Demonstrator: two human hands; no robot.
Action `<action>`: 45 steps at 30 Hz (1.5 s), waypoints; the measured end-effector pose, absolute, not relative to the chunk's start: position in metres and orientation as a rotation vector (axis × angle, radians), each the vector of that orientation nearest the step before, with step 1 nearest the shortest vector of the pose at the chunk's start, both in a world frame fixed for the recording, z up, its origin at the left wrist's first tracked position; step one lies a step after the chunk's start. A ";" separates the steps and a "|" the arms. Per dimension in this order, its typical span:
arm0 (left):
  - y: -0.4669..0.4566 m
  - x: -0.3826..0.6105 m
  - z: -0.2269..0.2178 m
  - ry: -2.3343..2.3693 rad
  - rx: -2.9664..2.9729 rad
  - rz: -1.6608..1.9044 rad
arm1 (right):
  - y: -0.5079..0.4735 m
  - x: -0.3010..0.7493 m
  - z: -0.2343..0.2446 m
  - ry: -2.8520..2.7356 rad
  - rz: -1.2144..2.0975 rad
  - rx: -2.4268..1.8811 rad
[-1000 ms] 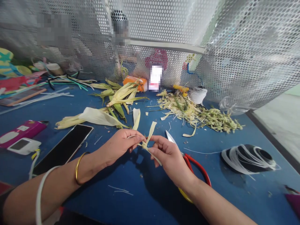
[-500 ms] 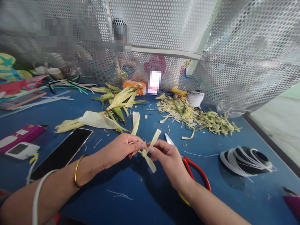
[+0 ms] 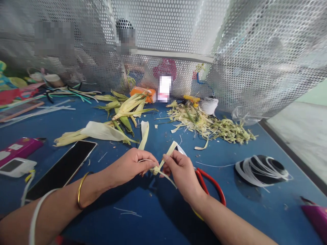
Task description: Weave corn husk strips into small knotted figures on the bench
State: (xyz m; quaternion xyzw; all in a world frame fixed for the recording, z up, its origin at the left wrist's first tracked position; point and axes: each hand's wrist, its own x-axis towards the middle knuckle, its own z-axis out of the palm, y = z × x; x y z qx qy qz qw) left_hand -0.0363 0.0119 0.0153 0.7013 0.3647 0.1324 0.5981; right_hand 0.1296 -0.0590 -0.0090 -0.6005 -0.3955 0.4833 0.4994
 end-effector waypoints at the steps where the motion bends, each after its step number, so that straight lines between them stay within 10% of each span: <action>1: 0.013 -0.036 0.014 0.872 1.625 0.338 | -0.059 0.130 -0.008 -0.966 1.219 -1.443; 45: 0.015 -0.039 0.015 0.919 1.710 0.459 | -0.061 0.130 -0.010 -0.990 1.310 -1.285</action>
